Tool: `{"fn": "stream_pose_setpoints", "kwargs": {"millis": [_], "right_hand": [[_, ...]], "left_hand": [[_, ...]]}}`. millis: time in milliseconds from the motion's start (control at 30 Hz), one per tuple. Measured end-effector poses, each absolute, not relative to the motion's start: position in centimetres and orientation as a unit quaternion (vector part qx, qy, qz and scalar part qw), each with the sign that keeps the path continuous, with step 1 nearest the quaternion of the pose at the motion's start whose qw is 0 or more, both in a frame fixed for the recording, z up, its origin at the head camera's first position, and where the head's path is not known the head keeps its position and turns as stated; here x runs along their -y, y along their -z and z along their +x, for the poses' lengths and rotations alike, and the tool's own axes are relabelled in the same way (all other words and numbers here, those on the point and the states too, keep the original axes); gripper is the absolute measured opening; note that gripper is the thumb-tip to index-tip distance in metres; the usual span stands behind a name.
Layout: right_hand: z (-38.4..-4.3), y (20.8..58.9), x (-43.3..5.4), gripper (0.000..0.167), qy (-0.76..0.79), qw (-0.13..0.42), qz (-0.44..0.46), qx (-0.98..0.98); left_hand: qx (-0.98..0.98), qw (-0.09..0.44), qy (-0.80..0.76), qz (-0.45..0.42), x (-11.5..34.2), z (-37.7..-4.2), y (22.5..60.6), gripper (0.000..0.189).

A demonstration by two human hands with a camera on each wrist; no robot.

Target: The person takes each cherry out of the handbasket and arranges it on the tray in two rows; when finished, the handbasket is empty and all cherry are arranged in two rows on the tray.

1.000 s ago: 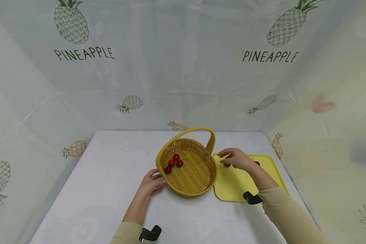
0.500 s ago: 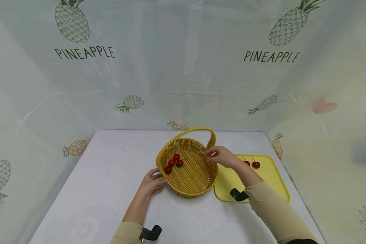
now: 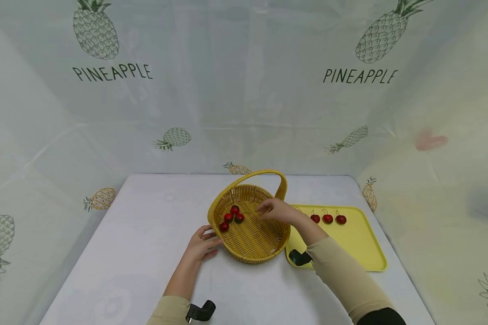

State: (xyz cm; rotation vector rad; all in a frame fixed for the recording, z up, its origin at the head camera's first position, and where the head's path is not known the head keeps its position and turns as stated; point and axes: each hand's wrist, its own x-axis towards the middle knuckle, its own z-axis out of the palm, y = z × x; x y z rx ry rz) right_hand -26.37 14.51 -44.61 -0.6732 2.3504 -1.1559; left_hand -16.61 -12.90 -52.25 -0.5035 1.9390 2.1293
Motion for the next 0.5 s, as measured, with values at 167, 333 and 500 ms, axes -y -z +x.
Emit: {"fn": "stream_pose_setpoints", "kwargs": {"millis": [167, 333, 500], "right_hand": [[-26.8, 45.4, -13.4, 0.027, 0.418, 0.228, -0.231, -0.848], [-27.3, 46.1, -12.4, 0.029, 0.421, 0.238, -0.217, -0.848], [-27.6, 46.6, -11.5, 0.031, 0.421, 0.247, -0.218, -0.845]], "left_hand": [[-0.659, 0.106, -0.725, -0.169, 12.9, -16.6, 52.4, 0.058], [-0.656, 0.105, -0.727, -0.171, 12.9, -16.6, 52.4, 0.058], [-0.656, 0.106, -0.727, -0.17, 12.9, -16.6, 52.4, 0.058]]}}
